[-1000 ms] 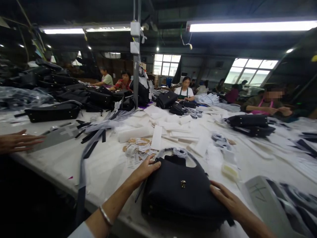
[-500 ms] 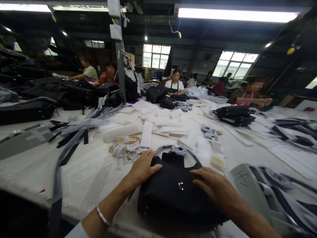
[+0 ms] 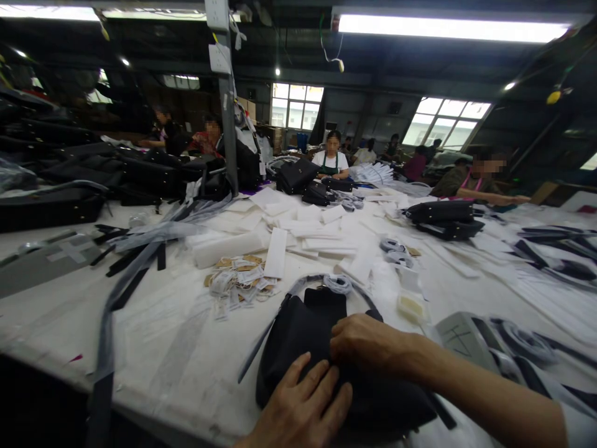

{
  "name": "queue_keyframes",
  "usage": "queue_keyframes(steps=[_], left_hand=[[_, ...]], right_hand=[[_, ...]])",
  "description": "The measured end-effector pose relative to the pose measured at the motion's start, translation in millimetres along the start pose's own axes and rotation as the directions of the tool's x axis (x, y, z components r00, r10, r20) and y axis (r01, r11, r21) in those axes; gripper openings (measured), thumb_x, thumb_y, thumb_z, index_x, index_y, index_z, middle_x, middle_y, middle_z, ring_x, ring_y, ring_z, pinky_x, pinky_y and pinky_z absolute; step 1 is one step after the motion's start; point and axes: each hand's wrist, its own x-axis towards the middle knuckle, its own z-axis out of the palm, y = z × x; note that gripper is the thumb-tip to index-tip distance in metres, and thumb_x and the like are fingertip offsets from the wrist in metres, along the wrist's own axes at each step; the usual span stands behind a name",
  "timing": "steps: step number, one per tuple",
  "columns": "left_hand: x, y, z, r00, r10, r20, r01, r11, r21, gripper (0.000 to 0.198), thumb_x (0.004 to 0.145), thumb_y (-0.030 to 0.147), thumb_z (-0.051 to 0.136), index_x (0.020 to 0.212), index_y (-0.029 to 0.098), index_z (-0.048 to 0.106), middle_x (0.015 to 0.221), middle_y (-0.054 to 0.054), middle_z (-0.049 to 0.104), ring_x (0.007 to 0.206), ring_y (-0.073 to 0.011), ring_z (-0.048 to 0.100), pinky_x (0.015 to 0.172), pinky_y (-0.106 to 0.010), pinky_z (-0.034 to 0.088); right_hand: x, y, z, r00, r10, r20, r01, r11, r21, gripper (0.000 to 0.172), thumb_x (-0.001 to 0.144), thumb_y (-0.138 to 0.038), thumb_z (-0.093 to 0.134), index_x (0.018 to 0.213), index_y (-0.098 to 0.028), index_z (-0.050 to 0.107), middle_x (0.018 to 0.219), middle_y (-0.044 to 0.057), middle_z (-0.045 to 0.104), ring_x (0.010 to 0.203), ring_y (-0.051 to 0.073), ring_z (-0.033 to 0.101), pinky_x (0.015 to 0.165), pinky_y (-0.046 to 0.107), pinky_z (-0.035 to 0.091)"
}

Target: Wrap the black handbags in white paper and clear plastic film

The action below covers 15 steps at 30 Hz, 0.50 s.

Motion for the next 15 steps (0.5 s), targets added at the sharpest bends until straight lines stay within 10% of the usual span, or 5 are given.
queue_keyframes(steps=[7, 15], left_hand=[[1, -4, -12.5, 0.998, 0.0, 0.059, 0.0, 1.0, -0.003, 0.031, 0.101, 0.024, 0.044, 0.125, 0.021, 0.063, 0.118, -0.004, 0.071, 0.109, -0.0182, 0.063, 0.104, -0.037, 0.044], [-7, -3, -9.4, 0.948, 0.002, 0.318, 0.011, 0.999, -0.04, 0.045, 0.101, 0.019, 0.038, 0.146, 0.018, 0.042, 0.139, -0.01, 0.059, 0.123, -0.0208, 0.058, 0.104, -0.039, 0.046]], right_hand=[[2, 6, 0, 0.925, -0.38, 0.001, 0.355, 0.862, -0.361, 0.025, 0.099, -0.018, 0.048, 0.081, -0.017, 0.066, 0.077, 0.005, 0.067, 0.068, 0.018, 0.055, 0.061, 0.031, 0.041], [-59, -15, 12, 0.919, 0.051, -0.39, -0.046, 0.999, 0.021, 0.032, 0.098, -0.043, 0.054, 0.115, -0.021, 0.069, 0.109, 0.01, 0.073, 0.097, 0.021, 0.067, 0.088, 0.034, 0.05]])
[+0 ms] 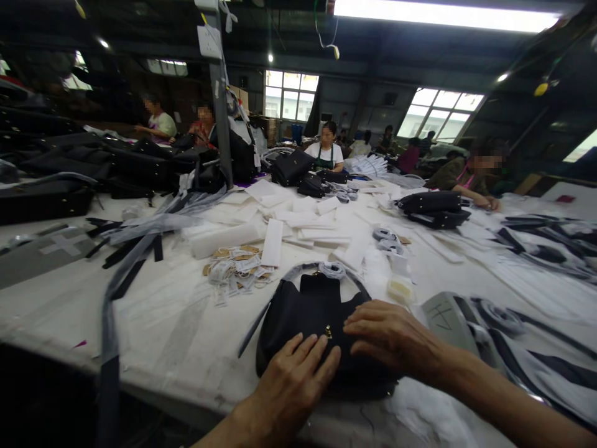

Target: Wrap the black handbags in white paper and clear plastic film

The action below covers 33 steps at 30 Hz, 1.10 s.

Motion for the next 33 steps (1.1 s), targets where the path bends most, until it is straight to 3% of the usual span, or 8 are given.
queue_keyframes(steps=[5, 9, 13, 15, 18, 22, 28, 33], left_hand=[[-3, -3, -4.8, 0.996, -0.051, -0.067, 0.05, 0.999, -0.013, 0.041, 0.1, 0.03, 0.048, 0.137, 0.013, 0.051, 0.136, -0.012, 0.061, 0.13, -0.0222, 0.053, 0.113, -0.042, 0.038], [-10, -13, -15.5, 0.983, -0.179, -0.036, 0.18, 0.982, 0.054, 0.053, 0.091, 0.04, 0.064, 0.135, 0.011, 0.053, 0.138, -0.017, 0.058, 0.132, -0.0294, 0.051, 0.113, -0.049, 0.037], [-14, -21, -16.7, 0.992, -0.125, -0.012, 0.125, 0.986, 0.108, 0.038, 0.098, 0.026, 0.051, 0.136, 0.019, 0.053, 0.13, -0.013, 0.064, 0.122, -0.027, 0.06, 0.106, -0.049, 0.042], [-14, -22, -15.5, 0.995, -0.097, -0.027, 0.1, 0.987, 0.127, 0.038, 0.1, 0.022, 0.045, 0.137, 0.02, 0.052, 0.131, -0.013, 0.064, 0.122, -0.0272, 0.06, 0.106, -0.051, 0.042], [-13, -22, -15.1, 0.994, -0.088, -0.058, 0.095, 0.985, 0.142, 0.039, 0.099, 0.02, 0.044, 0.138, 0.018, 0.052, 0.133, -0.014, 0.062, 0.124, -0.027, 0.059, 0.108, -0.051, 0.04], [-15, -20, -13.1, 0.994, -0.092, -0.062, 0.1, 0.986, 0.132, 0.038, 0.099, 0.019, 0.045, 0.136, 0.017, 0.053, 0.13, -0.014, 0.064, 0.121, -0.026, 0.06, 0.108, -0.051, 0.04], [-22, -19, 6.2, 0.988, -0.145, -0.058, 0.149, 0.986, 0.078, 0.041, 0.098, 0.011, 0.039, 0.136, 0.017, 0.052, 0.126, -0.013, 0.066, 0.116, -0.0235, 0.063, 0.101, -0.044, 0.045], [-18, -21, -7.3, 0.959, -0.199, 0.201, 0.212, 0.976, -0.042, 0.046, 0.093, 0.015, 0.052, 0.139, 0.018, 0.049, 0.132, -0.014, 0.062, 0.119, -0.0245, 0.061, 0.1, -0.04, 0.046]], right_hand=[[-30, -18, 47, 0.984, 0.169, 0.05, -0.168, 0.986, -0.018, 0.067, 0.079, -0.05, 0.078, 0.137, -0.022, 0.058, 0.135, 0.015, 0.062, 0.125, 0.033, 0.056, 0.11, 0.054, 0.039], [-37, -16, 68, 0.982, 0.189, 0.0, -0.189, 0.982, -0.004, 0.061, 0.082, -0.04, 0.076, 0.139, -0.028, 0.056, 0.141, 0.011, 0.057, 0.132, 0.033, 0.05, 0.113, 0.055, 0.036], [-25, -15, 55, 0.94, 0.334, -0.062, -0.32, 0.931, 0.175, 0.035, 0.089, -0.044, 0.067, 0.119, -0.027, 0.071, 0.12, 0.007, 0.072, 0.114, 0.027, 0.064, 0.102, 0.041, 0.047], [-9, -17, 44, 0.847, 0.524, -0.09, -0.499, 0.841, 0.207, 0.028, 0.094, -0.047, 0.059, 0.097, -0.025, 0.076, 0.098, 0.004, 0.076, 0.093, 0.023, 0.07, 0.085, 0.033, 0.052], [22, -20, 32, 0.735, 0.678, -0.024, -0.675, 0.734, 0.074, 0.045, 0.094, -0.057, 0.052, 0.075, -0.021, 0.072, 0.076, 0.005, 0.074, 0.075, 0.023, 0.069, 0.068, 0.031, 0.049], [51, -23, 33, 0.745, 0.658, 0.113, -0.647, 0.753, -0.119, 0.036, 0.093, -0.048, 0.054, 0.082, -0.019, 0.071, 0.085, 0.011, 0.075, 0.084, 0.029, 0.071, 0.069, 0.034, 0.048], [56, -29, 56, 0.724, 0.679, 0.121, -0.654, 0.732, -0.189, 0.025, 0.094, -0.028, 0.047, 0.091, -0.016, 0.069, 0.091, 0.015, 0.075, 0.087, 0.032, 0.072, 0.071, 0.037, 0.049], [42, -29, 41, 0.731, 0.677, 0.088, -0.671, 0.736, -0.09, 0.028, 0.096, -0.041, 0.051, 0.086, -0.02, 0.067, 0.085, 0.007, 0.074, 0.081, 0.026, 0.07, 0.067, 0.032, 0.046]])
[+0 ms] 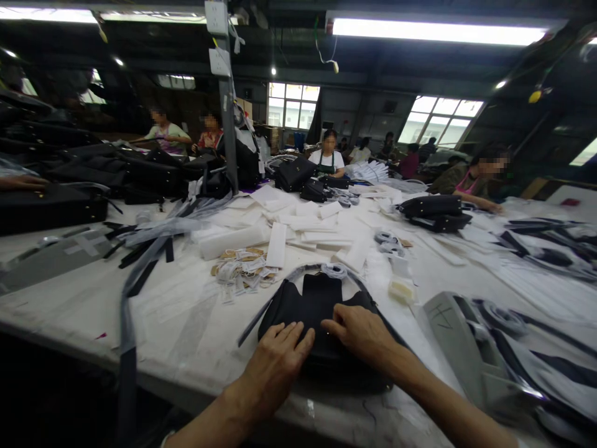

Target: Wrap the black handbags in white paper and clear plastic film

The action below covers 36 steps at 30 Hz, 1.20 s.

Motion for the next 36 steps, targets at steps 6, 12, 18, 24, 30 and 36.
queue_keyframes(steps=[6, 12, 18, 24, 30, 36], left_hand=[[30, 24, -40.7, 0.945, -0.114, 0.308, 0.12, 0.993, -0.001, 0.069, 0.081, 0.05, 0.073, 0.134, 0.01, 0.054, 0.117, -0.02, 0.065, 0.107, -0.0344, 0.063, 0.091, -0.046, 0.05], [46, 30, -30.2, 0.932, -0.106, 0.346, 0.096, 0.994, 0.043, 0.061, 0.084, 0.037, 0.065, 0.132, 0.001, 0.054, 0.125, -0.026, 0.061, 0.117, -0.0361, 0.058, 0.099, -0.051, 0.045], [23, 20, 32.0, 0.998, -0.055, 0.03, 0.048, 0.977, 0.206, 0.037, 0.097, 0.02, 0.045, 0.132, 0.013, 0.058, 0.124, -0.019, 0.065, 0.117, -0.0312, 0.061, 0.105, -0.055, 0.04], [11, 16, 60.4, 0.988, 0.079, -0.133, -0.028, 0.936, 0.351, 0.041, 0.1, 0.018, 0.037, 0.139, 0.012, 0.05, 0.128, -0.018, 0.064, 0.119, -0.0329, 0.06, 0.104, -0.056, 0.039], [-10, -14, 20.0, 0.989, 0.143, -0.047, -0.124, 0.951, 0.285, 0.052, 0.093, 0.009, 0.045, 0.145, 0.016, 0.043, 0.142, -0.014, 0.054, 0.135, -0.0283, 0.047, 0.114, -0.051, 0.031], [-32, -22, 26.1, 0.997, 0.021, -0.068, -0.013, 0.992, 0.126, 0.092, 0.081, 0.043, 0.073, 0.154, 0.015, 0.024, 0.155, -0.019, 0.036, 0.144, -0.034, 0.033, 0.112, -0.05, 0.036]], right_hand=[[-27, 36, -16, 0.952, -0.303, -0.033, 0.305, 0.949, 0.085, 0.061, 0.072, -0.058, 0.078, 0.119, -0.021, 0.067, 0.123, 0.011, 0.069, 0.115, 0.031, 0.061, 0.102, 0.044, 0.042], [-28, 37, 11, 0.92, -0.352, 0.172, 0.364, 0.931, -0.037, 0.095, 0.069, -0.046, 0.08, 0.148, -0.011, 0.043, 0.154, 0.02, 0.037, 0.144, 0.036, 0.033, 0.121, 0.056, 0.017], [-18, 48, 60, 0.876, -0.481, -0.014, 0.467, 0.857, -0.22, 0.066, 0.08, -0.011, 0.057, 0.145, -0.013, 0.047, 0.148, 0.015, 0.047, 0.137, 0.033, 0.044, 0.115, 0.058, 0.033], [-19, 68, 121, 0.683, -0.608, -0.405, 0.41, 0.777, -0.477, 0.061, 0.087, 0.001, 0.038, 0.145, -0.014, 0.045, 0.148, 0.009, 0.05, 0.137, 0.028, 0.046, 0.114, 0.051, 0.033], [-21, 71, 121, 0.684, -0.592, -0.425, 0.439, 0.801, -0.408, 0.07, 0.086, -0.006, 0.043, 0.154, -0.015, 0.029, 0.153, 0.008, 0.042, 0.141, 0.028, 0.04, 0.116, 0.051, 0.03], [-6, 50, 92, 0.855, -0.474, -0.208, 0.473, 0.879, -0.061, 0.079, 0.094, -0.057, 0.051, 0.157, -0.023, 0.016, 0.156, 0.009, 0.036, 0.142, 0.033, 0.037, 0.113, 0.061, 0.034]])
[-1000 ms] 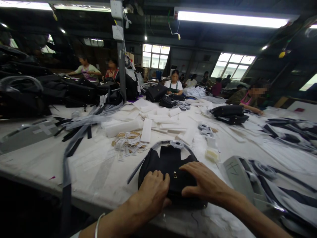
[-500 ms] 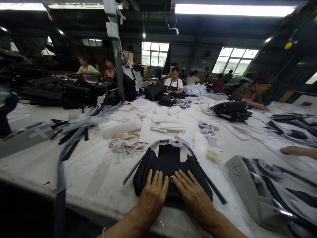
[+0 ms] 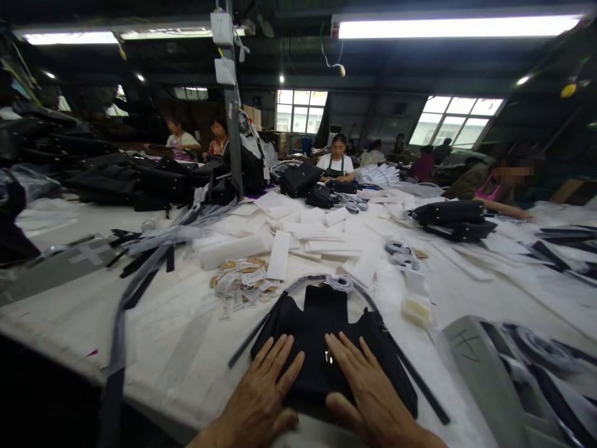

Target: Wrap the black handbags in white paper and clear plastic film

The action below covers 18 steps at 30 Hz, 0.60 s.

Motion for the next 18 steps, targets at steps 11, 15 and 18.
queue_keyframes(steps=[11, 15, 18], left_hand=[[53, 14, 29.2, 0.999, 0.021, 0.042, -0.02, 0.999, -0.044, 0.096, 0.083, 0.08, 0.045, 0.147, 0.007, 0.039, 0.137, -0.02, 0.057, 0.126, -0.031, 0.055, 0.109, -0.042, 0.04], [59, 11, 35.5, 0.997, 0.012, 0.073, -0.003, 0.992, -0.126, 0.11, 0.079, 0.082, 0.05, 0.156, 0.01, 0.016, 0.153, -0.021, 0.039, 0.139, -0.0329, 0.041, 0.113, -0.045, 0.036], [51, 9, 36.7, 0.995, 0.011, 0.1, 0.004, 0.989, -0.151, 0.108, 0.081, 0.079, 0.05, 0.156, 0.009, 0.017, 0.154, -0.021, 0.035, 0.141, -0.0334, 0.038, 0.114, -0.046, 0.034]], right_hand=[[31, -1, 32, 0.998, 0.034, 0.062, -0.033, 0.999, -0.018, 0.08, 0.087, -0.035, 0.065, 0.156, -0.024, 0.025, 0.159, 0.014, 0.024, 0.145, 0.04, 0.025, 0.112, 0.07, 0.026], [30, 4, 5, 0.982, 0.068, 0.179, -0.085, 0.992, 0.09, 0.085, 0.085, -0.034, 0.064, 0.156, -0.011, 0.022, 0.159, 0.016, 0.022, 0.147, 0.034, 0.023, 0.117, 0.059, 0.026], [28, 11, -22, 0.97, 0.097, 0.224, -0.134, 0.979, 0.156, 0.089, 0.087, -0.042, 0.065, 0.157, -0.016, 0.016, 0.16, 0.014, 0.022, 0.148, 0.03, 0.023, 0.12, 0.053, 0.026]])
